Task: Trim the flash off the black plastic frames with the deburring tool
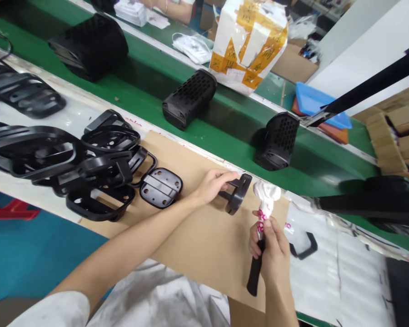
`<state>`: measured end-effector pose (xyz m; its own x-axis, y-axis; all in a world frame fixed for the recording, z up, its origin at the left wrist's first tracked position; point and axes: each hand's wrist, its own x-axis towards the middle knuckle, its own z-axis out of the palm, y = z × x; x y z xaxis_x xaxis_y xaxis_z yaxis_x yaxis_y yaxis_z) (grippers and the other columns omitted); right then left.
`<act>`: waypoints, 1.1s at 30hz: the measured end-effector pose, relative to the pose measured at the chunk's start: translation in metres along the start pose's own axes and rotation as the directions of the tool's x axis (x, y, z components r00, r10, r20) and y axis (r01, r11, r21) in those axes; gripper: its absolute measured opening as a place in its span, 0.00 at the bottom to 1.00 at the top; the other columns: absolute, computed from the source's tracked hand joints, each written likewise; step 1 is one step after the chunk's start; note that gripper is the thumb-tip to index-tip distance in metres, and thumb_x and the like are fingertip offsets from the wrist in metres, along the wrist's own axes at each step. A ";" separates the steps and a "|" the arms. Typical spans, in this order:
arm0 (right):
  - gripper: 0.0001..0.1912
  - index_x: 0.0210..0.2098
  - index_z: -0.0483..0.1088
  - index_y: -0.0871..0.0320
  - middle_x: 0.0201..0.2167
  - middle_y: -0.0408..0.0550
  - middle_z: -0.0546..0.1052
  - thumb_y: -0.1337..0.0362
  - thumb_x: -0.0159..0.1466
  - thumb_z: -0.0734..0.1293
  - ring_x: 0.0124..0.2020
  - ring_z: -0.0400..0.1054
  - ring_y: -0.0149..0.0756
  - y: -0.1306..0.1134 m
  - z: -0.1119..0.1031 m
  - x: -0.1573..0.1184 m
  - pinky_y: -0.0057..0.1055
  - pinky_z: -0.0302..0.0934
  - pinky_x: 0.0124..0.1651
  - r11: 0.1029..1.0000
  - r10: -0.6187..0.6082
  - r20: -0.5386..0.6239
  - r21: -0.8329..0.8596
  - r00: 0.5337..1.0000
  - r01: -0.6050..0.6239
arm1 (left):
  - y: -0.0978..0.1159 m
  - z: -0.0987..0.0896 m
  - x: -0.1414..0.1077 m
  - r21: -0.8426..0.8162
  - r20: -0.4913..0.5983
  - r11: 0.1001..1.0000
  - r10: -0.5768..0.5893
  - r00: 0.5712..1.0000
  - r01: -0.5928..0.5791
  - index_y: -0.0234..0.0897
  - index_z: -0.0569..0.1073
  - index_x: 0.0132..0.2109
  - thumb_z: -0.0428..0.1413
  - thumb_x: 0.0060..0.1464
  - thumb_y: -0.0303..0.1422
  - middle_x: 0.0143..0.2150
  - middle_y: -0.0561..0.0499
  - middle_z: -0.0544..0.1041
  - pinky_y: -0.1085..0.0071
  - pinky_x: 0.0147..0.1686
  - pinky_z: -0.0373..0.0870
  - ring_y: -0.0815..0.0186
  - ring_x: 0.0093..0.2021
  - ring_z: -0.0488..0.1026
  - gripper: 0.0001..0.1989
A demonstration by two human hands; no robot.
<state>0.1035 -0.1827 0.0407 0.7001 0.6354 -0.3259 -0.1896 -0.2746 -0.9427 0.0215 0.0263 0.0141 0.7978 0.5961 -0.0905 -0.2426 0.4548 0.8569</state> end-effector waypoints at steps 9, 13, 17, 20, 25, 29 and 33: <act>0.15 0.47 0.71 0.55 0.23 0.34 0.61 0.56 0.65 0.74 0.20 0.53 0.25 -0.009 0.018 -0.020 0.22 0.53 0.22 0.916 -0.293 -0.089 -0.311 0.952 0.253 | 0.017 0.002 -0.005 -0.445 0.312 0.838 -0.187 0.932 0.317 0.39 0.48 0.16 0.58 0.53 0.42 0.13 0.57 0.47 0.71 0.20 0.50 0.75 0.15 0.48 0.30; 0.11 0.43 0.73 0.56 0.22 0.34 0.59 0.57 0.66 0.72 0.21 0.53 0.26 -0.009 0.026 -0.024 0.23 0.54 0.24 0.859 -0.330 -0.011 -0.418 0.944 0.295 | 0.021 0.003 -0.005 -0.452 0.320 0.843 -0.153 0.935 0.293 0.40 0.50 0.16 0.56 0.56 0.42 0.12 0.57 0.47 0.72 0.20 0.51 0.74 0.15 0.48 0.29; 0.13 0.35 0.74 0.58 0.19 0.36 0.59 0.54 0.65 0.72 0.20 0.52 0.28 -0.013 0.030 -0.020 0.25 0.53 0.23 0.783 -0.370 0.018 -0.531 0.929 0.323 | 0.012 0.006 -0.003 -0.384 0.161 0.867 -0.277 0.947 0.318 0.38 0.63 0.23 0.59 0.57 0.48 0.18 0.53 0.63 0.71 0.26 0.64 0.69 0.21 0.63 0.23; 0.16 0.37 0.75 0.59 0.21 0.38 0.64 0.50 0.65 0.73 0.22 0.55 0.29 -0.013 0.028 -0.013 0.26 0.53 0.24 0.856 -0.294 -0.081 -0.467 0.952 0.224 | 0.001 0.010 -0.005 -0.150 -0.060 0.968 -0.211 0.976 0.200 0.37 0.72 0.41 0.57 0.61 0.50 0.36 0.49 0.77 0.66 0.42 0.73 0.62 0.38 0.75 0.19; 0.26 0.30 0.64 0.55 0.16 0.31 0.52 0.42 0.60 0.76 0.15 0.42 0.23 -0.010 0.020 0.005 0.23 0.39 0.16 0.997 0.068 -0.117 0.041 0.991 -0.064 | -0.002 0.014 -0.019 0.633 0.095 0.716 0.305 0.947 -0.294 0.39 0.73 0.50 0.52 0.69 0.42 0.55 0.44 0.75 0.58 0.64 0.60 0.57 0.58 0.70 0.13; 0.32 0.30 0.57 0.53 0.16 0.27 0.49 0.41 0.55 0.80 0.14 0.38 0.20 -0.014 0.014 0.015 0.20 0.37 0.14 0.968 0.128 -0.092 0.226 0.987 -0.105 | 0.004 0.013 -0.024 0.666 0.342 0.609 0.265 0.901 -0.432 0.38 0.73 0.40 0.51 0.69 0.44 0.41 0.48 0.77 0.62 0.54 0.63 0.60 0.45 0.72 0.16; 0.31 0.31 0.61 0.54 0.17 0.28 0.49 0.39 0.56 0.78 0.15 0.40 0.21 -0.017 0.012 0.016 0.19 0.39 0.15 0.980 0.120 -0.037 0.167 0.992 -0.113 | 0.001 0.013 -0.021 0.601 0.345 0.758 0.041 0.938 -0.255 0.36 0.68 0.33 0.54 0.66 0.49 0.29 0.56 0.67 0.70 0.32 0.57 0.69 0.29 0.62 0.21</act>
<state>0.1100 -0.1594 0.0510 0.6972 0.5706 -0.4341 -0.3794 -0.2202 -0.8987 0.0111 0.0059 0.0236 0.9286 0.3490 0.1258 -0.0555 -0.2046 0.9773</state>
